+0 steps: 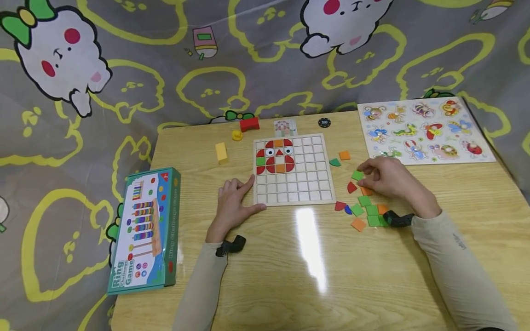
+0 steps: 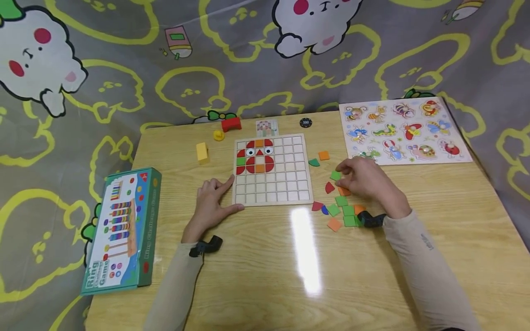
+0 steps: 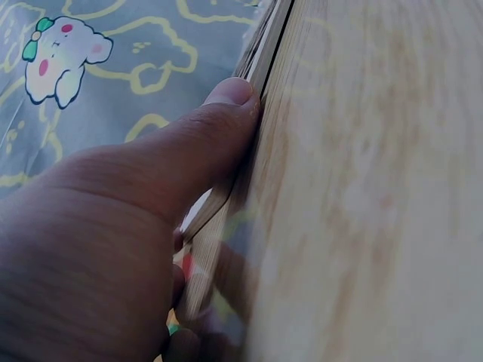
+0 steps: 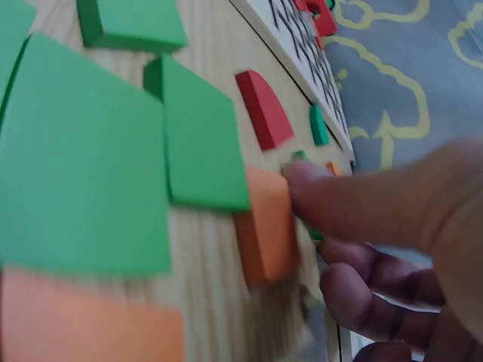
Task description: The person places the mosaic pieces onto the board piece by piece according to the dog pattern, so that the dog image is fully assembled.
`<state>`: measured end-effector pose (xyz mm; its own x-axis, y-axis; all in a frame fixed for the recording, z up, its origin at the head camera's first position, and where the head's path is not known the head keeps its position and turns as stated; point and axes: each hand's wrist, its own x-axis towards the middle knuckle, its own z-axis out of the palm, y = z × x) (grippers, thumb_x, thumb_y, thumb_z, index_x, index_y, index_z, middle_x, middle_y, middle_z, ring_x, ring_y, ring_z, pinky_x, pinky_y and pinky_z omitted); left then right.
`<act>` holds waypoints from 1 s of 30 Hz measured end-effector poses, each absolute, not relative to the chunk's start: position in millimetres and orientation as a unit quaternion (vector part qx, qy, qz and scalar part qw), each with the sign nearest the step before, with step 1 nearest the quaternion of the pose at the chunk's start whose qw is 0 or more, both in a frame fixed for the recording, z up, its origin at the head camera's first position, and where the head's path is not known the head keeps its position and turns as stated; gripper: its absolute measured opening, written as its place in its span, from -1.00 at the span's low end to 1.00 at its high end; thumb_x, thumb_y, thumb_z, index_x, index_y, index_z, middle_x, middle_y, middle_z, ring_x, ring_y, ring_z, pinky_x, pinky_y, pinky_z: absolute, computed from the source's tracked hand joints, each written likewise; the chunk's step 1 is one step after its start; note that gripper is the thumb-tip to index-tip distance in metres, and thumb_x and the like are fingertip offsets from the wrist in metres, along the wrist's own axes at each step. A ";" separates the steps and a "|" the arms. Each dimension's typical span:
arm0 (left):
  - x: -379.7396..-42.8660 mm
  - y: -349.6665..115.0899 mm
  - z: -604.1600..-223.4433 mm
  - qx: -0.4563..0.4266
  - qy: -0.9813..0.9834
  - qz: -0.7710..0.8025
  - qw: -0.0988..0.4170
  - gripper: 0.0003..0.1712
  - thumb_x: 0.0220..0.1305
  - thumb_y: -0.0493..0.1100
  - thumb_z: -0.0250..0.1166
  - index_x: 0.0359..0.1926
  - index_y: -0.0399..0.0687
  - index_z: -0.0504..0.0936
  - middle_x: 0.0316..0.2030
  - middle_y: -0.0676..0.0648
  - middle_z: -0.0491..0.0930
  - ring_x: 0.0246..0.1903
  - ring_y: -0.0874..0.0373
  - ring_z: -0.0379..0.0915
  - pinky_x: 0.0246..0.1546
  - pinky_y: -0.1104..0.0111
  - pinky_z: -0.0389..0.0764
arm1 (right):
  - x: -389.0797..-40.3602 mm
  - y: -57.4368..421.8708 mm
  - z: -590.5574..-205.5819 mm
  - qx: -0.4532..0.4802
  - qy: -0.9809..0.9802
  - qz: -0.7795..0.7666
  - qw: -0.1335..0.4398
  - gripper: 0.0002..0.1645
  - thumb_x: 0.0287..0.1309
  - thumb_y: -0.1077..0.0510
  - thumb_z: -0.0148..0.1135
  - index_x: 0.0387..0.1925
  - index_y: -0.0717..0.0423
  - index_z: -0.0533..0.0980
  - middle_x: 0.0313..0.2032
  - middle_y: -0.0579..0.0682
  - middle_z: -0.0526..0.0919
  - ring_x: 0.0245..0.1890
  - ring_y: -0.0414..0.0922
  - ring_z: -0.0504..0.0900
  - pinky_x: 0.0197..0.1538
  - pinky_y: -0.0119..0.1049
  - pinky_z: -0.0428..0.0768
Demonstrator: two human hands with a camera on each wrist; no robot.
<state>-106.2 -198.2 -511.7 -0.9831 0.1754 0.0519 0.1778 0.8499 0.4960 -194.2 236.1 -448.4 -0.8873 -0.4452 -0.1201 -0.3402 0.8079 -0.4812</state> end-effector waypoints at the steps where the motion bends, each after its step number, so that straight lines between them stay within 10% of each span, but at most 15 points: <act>1: -106.1 -197.9 -511.2 -0.091 -0.962 -0.257 0.002 0.11 -0.03 0.53 0.33 0.48 0.23 0.24 -0.22 0.04 0.28 -0.22 0.11 0.07 -0.17 0.23 0.04 | -194.2 234.3 -448.4 -0.213 0.942 -0.233 0.115 -0.66 0.11 0.08 0.45 -0.12 0.19 0.64 -0.33 0.02 0.65 -0.47 -0.16 0.50 -0.36 -0.26 0.45; 18: -105.8 -197.9 -509.8 -0.090 -0.961 -0.262 0.002 0.11 -0.04 0.50 0.36 0.48 0.22 0.22 -0.24 0.03 0.26 -0.23 0.10 0.06 -0.18 0.22 0.03 | -196.3 171.5 -449.3 -0.217 0.874 -0.426 0.082 -0.70 0.22 0.15 0.36 -0.01 0.03 0.58 -0.40 -0.03 0.64 -0.47 -0.05 0.58 -0.39 -0.37 0.49; 30: -106.0 -198.0 -509.6 -0.091 -0.963 -0.254 0.003 0.10 -0.02 0.50 0.35 0.48 0.22 0.24 -0.24 0.03 0.26 -0.22 0.10 0.06 -0.18 0.24 0.04 | -199.1 81.2 -474.4 -0.264 0.833 -0.478 0.089 -0.59 -0.07 0.02 0.58 -0.16 0.01 0.63 -0.40 -0.11 0.65 -0.46 -0.18 0.58 -0.38 -0.39 0.52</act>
